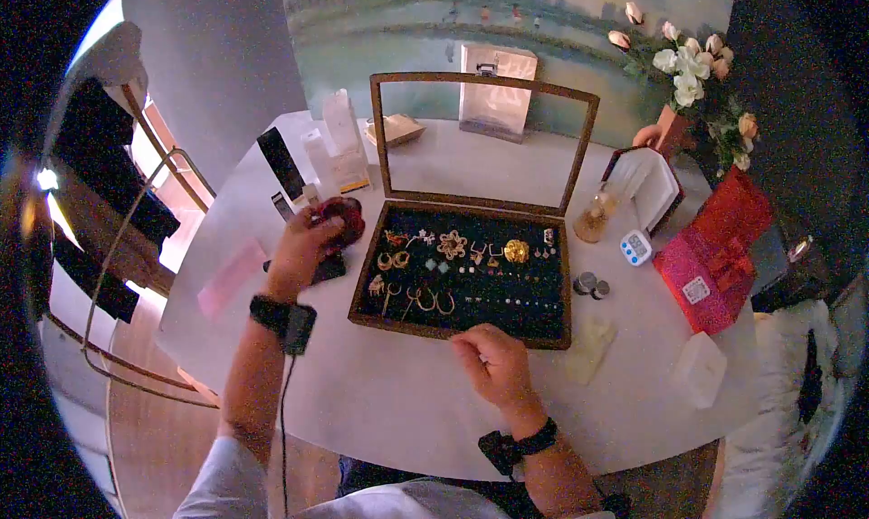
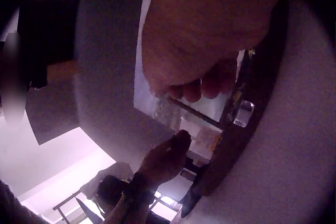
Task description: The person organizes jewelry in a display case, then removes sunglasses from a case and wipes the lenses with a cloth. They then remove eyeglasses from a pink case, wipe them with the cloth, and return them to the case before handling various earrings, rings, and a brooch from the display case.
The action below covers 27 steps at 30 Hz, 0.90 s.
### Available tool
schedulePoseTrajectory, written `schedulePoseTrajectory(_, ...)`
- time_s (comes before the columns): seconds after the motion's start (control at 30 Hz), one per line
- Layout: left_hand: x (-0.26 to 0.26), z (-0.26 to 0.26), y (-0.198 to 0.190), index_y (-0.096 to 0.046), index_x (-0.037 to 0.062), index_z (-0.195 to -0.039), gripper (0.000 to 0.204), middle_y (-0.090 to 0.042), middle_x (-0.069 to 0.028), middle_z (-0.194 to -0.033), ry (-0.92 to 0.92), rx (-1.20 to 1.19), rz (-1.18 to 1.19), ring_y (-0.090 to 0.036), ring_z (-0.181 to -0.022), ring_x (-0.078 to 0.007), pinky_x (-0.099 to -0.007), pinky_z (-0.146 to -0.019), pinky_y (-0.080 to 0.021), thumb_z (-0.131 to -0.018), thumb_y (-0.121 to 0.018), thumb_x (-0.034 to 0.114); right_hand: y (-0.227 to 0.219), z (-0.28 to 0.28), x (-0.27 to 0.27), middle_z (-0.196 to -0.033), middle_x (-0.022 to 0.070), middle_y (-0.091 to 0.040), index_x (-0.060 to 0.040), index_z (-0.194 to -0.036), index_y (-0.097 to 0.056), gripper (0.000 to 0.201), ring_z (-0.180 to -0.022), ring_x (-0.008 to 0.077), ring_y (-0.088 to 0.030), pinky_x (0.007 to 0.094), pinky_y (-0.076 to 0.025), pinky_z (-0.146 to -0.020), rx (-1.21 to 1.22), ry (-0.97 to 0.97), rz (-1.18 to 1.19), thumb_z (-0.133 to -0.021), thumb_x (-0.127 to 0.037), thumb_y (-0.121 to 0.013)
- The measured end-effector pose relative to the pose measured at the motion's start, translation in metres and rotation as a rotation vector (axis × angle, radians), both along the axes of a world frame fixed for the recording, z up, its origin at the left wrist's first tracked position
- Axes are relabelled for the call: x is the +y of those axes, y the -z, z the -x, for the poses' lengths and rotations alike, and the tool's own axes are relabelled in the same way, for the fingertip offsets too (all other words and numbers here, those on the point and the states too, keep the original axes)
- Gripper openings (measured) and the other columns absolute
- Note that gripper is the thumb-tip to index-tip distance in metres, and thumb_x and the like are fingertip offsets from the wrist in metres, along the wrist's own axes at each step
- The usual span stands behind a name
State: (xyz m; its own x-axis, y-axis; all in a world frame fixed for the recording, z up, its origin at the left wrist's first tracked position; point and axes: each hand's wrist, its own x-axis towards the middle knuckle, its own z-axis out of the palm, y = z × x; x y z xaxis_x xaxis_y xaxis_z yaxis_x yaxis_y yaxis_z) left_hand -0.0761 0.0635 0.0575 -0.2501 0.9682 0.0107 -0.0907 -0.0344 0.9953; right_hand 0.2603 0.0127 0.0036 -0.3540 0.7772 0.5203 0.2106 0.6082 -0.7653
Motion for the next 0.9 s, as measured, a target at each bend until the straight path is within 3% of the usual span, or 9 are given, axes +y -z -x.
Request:
schedulePoseTrajectory(0.13, 0.027, 0.026, 0.003, -0.058, -0.0006, -0.125, 0.038, -0.067, -0.011, -0.111, -0.043, -0.076, 0.022, -0.067, -0.095, -0.0203, -0.0325, -0.078, -0.057, -0.089, -0.065, 0.009, 0.005, -0.001, -0.001, -0.084, 0.0127, -0.069, -0.0023, -0.09, -0.069, 0.009, -0.072, 0.0266, -0.069, 0.0343, -0.055, -0.062, -0.042, -0.017, 0.032, -0.088, -0.011, -0.069)
schedulePoseTrajectory(0.27, 0.062, 0.045, 0.03, -0.054, -0.0026, -0.127, 0.046, -0.068, -0.0117, -0.105, -0.064, 0.152, 0.147, -0.07, -0.085, -0.022, -0.0347, -0.07, -0.06, -0.083, -0.066, 0.0, 0.003, 0.003, -0.002, -0.082, 0.0124, -0.069, 0.0002, -0.087, -0.069, 0.007, -0.07, 0.0227, -0.067, 0.03, -0.053, -0.06, -0.104, -0.012, -0.029, -0.087, -0.006, -0.069)
schedulePoseTrajectory(0.43, 0.086, 0.054, 0.05, -0.059, -0.0077, -0.118, 0.042, -0.067, -0.0167, -0.104, -0.044, 0.285, 0.183, -0.07, -0.09, -0.0254, -0.0366, -0.075, -0.059, -0.079, -0.073, 0.005, 0.008, 0.003, -0.003, -0.081, 0.0127, -0.069, -0.0002, -0.088, -0.069, 0.008, -0.07, 0.0246, -0.067, 0.0309, -0.052, -0.06, -0.094, -0.035, -0.067, -0.087, -0.008, -0.07)
schedulePoseTrajectory(0.5, 0.089, 0.06, 0.059, -0.06, -0.0068, -0.117, 0.043, -0.068, -0.0158, -0.103, -0.04, 0.339, 0.179, -0.07, -0.091, -0.0252, -0.0361, -0.075, -0.058, -0.079, -0.075, 0.007, 0.01, 0.005, -0.003, -0.084, 0.0128, -0.07, -0.0042, -0.09, -0.07, 0.015, -0.072, 0.0309, -0.068, 0.0393, -0.055, -0.063, -0.081, -0.032, -0.064, -0.088, -0.019, -0.07)
schedulePoseTrajectory(0.6, 0.09, 0.07, 0.065, -0.061, -0.0063, -0.119, 0.046, -0.069, -0.0176, -0.105, -0.027, 0.478, 0.24, -0.071, -0.092, -0.0279, -0.0363, -0.077, -0.058, -0.08, -0.075, 0.014, 0.004, 0.006, -0.005, -0.079, 0.0114, -0.069, -0.0001, -0.086, -0.069, 0.009, -0.067, 0.0239, -0.067, 0.0312, -0.052, -0.059, -0.102, -0.016, -0.07, -0.087, -0.009, -0.07)
schedulePoseTrajectory(0.67, 0.092, 0.075, 0.065, -0.064, -0.0055, -0.119, 0.047, -0.07, -0.0226, -0.109, 0.004, 0.955, 0.266, -0.07, -0.094, -0.0325, -0.0398, -0.084, -0.056, -0.082, -0.073, 0.023, 0.001, 0.006, -0.005, -0.079, 0.0114, -0.068, -0.0001, -0.085, -0.069, 0.009, -0.066, 0.0237, -0.067, 0.0312, -0.052, -0.059, -0.103, -0.021, -0.072, -0.087, -0.009, -0.07)
schedulePoseTrajectory(0.7, 0.091, 0.076, 0.07, -0.064, -0.0055, -0.119, 0.047, -0.07, -0.0226, -0.109, 0.001, 0.958, 0.269, -0.07, -0.094, -0.0325, -0.0398, -0.084, -0.056, -0.082, -0.073, 0.023, 0.0, 0.006, -0.005, -0.079, 0.0114, -0.068, -0.0001, -0.085, -0.069, 0.01, -0.066, 0.0236, -0.067, 0.0312, -0.052, -0.059, -0.109, -0.02, -0.074, -0.087, -0.01, -0.071)
schedulePoseTrajectory(0.77, 0.083, 0.07, 0.078, -0.068, -0.0025, -0.116, 0.045, -0.07, -0.0246, -0.107, -0.282, 1.167, 0.01, -0.069, -0.097, -0.037, -0.0431, -0.09, -0.054, -0.082, -0.072, 0.028, 0.0, 0.006, -0.005, -0.079, 0.0115, -0.068, -0.0003, -0.085, -0.069, 0.011, -0.066, 0.0237, -0.067, 0.0313, -0.052, -0.059, -0.114, -0.021, -0.081, -0.087, -0.01, -0.071)
schedulePoseTrajectory(0.9, 0.07, 0.052, 0.064, -0.071, 0.0037, -0.113, 0.038, -0.071, -0.0226, -0.104, -0.149, 1.096, 0.054, -0.067, -0.1, -0.0387, -0.0451, -0.093, -0.052, -0.081, -0.072, 0.025, 0.001, 0.006, -0.005, -0.078, 0.0117, -0.068, -0.0007, -0.085, -0.069, 0.01, -0.067, 0.0241, -0.067, 0.0317, -0.052, -0.059, -0.111, -0.039, -0.099, -0.087, -0.011, -0.071)
